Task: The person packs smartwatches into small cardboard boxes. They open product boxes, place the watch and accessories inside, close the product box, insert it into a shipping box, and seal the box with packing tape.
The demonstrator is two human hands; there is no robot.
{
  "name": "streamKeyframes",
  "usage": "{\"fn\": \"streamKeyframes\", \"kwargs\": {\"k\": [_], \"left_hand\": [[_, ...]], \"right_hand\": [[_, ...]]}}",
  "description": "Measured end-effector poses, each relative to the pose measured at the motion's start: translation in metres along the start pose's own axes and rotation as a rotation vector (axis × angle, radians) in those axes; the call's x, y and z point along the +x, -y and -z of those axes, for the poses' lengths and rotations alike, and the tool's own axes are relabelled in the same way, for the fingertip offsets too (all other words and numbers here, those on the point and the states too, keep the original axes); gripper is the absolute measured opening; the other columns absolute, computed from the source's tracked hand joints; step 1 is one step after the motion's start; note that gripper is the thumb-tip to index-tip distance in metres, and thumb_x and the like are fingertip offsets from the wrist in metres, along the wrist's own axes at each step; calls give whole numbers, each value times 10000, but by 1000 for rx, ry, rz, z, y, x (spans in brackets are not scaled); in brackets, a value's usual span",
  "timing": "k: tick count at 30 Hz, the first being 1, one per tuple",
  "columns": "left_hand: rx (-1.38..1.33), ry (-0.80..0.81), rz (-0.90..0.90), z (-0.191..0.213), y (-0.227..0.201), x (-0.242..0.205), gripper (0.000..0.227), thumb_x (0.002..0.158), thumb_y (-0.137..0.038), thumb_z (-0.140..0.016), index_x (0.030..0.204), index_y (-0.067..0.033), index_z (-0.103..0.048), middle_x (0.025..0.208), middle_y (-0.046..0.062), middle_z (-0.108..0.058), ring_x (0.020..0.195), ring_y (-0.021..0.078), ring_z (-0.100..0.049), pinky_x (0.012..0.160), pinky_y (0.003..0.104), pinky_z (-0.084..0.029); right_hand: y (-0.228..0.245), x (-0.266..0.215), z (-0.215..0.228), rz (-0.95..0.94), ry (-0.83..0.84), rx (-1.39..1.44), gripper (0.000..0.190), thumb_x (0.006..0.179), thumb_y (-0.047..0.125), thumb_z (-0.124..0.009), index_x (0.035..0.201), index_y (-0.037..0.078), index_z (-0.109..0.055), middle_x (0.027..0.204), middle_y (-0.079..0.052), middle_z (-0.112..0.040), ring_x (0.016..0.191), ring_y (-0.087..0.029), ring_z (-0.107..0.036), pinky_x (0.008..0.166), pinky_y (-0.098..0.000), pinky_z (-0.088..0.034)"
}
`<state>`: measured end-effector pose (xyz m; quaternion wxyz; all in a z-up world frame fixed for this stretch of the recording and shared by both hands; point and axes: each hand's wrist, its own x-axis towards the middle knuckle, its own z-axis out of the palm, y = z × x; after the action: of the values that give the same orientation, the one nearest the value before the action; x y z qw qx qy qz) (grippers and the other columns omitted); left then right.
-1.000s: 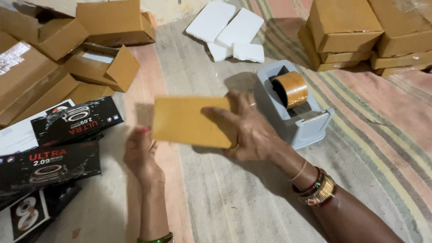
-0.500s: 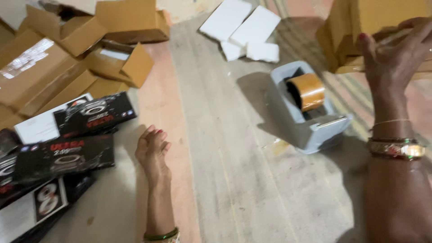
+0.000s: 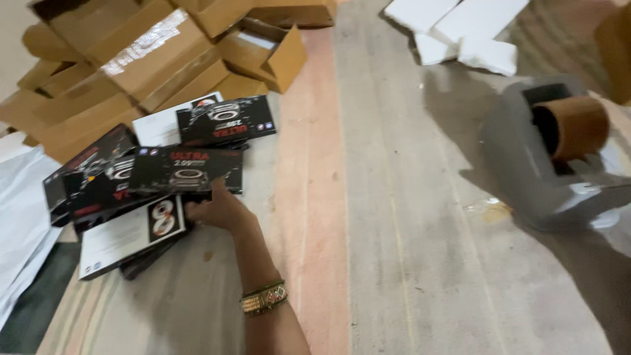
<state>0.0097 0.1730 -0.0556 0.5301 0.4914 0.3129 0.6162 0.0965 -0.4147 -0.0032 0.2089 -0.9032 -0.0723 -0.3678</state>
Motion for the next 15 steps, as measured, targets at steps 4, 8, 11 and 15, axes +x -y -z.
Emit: {"fn": "streamKeyframes", "kwargs": {"k": [4,8,11,15], "left_hand": [[-443,194,33,8,3,11,313,862,25,-730,1140,128,-630,1116,174,-729,932,180,-701,808,272,-573],[-200,45,321,-1,-2,20,340,775,-62,-830,994,-66,-570,844,53,-717,607,101,-608,473,251,-469],[-153,124,411,-6,-9,19,289,789,-99,-872,852,31,-621,698,74,-680,400,99,-410,340,262,-279],[-228,401,426,-13,-33,-2,234,775,-85,-846,826,18,-642,678,66,-643,371,92,-439,327,254,-286]], "right_hand": [[46,-15,-7,-39,113,126,389,1032,198,-671,1297,-53,-534,1180,-224,-618,1075,-301,-650,884,-419,-573],[87,-15,18,-4,101,263,347,1043,187,-650,1275,-56,-563,1152,-237,-650,1043,-304,-675,862,-417,-584],[116,-14,55,39,86,349,318,1051,178,-634,1258,-58,-585,1132,-246,-673,1020,-307,-694,845,-415,-592],[157,-20,75,57,210,345,276,1051,174,-630,1237,-30,-641,1125,-236,-716,1000,-295,-725,830,-407,-604]]}}
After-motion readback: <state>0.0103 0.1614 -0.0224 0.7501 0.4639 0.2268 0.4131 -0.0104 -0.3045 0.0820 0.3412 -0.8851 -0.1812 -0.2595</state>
